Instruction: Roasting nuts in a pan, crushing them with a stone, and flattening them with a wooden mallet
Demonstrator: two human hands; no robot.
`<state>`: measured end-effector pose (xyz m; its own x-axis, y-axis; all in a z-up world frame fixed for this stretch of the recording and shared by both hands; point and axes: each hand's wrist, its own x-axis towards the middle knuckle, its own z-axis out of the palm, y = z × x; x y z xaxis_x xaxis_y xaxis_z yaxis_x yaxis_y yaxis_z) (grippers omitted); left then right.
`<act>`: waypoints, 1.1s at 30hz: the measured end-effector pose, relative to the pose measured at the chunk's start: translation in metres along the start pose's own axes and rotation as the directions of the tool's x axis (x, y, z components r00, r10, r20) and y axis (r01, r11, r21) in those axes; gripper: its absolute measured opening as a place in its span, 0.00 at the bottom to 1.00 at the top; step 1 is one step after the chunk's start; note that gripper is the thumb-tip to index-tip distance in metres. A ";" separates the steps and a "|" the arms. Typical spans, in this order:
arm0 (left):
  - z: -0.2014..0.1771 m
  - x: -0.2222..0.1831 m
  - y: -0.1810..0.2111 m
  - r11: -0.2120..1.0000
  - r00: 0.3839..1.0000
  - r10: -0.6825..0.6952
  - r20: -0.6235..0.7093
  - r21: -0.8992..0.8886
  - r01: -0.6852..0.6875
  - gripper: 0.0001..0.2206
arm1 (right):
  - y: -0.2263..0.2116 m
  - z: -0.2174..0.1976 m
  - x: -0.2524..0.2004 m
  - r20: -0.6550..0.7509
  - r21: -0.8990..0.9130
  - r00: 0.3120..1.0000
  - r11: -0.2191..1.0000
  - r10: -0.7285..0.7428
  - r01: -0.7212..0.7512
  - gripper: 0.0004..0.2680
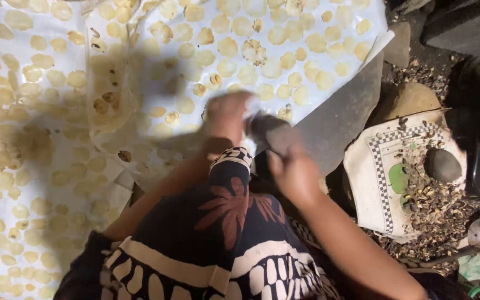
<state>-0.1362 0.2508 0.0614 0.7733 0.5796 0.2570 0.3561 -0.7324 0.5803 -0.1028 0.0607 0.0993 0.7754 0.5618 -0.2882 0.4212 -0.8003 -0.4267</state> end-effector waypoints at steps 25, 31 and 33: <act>-0.013 -0.001 -0.062 0.920 0.909 0.393 -0.140 0.070 -0.387 0.05 | -0.032 -0.088 0.010 -0.139 0.166 0.990 0.985 -0.020 0.043 0.16; 0.000 0.002 -0.065 0.928 0.902 0.359 -0.240 0.200 -0.316 0.09 | 0.006 -0.009 0.004 -0.263 0.057 0.964 0.997 -0.044 0.061 0.18; 0.004 -0.003 -0.054 0.935 0.921 0.339 -0.191 0.174 -0.308 0.06 | 0.013 -0.007 0.006 -0.035 -0.024 0.997 0.998 -0.067 0.066 0.18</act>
<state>-0.1556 0.2874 0.0260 0.7329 0.3540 0.5810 0.1858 -0.9257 0.3295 -0.0896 0.0524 0.0982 0.7615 0.6065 -0.2286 0.4827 -0.7660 -0.4245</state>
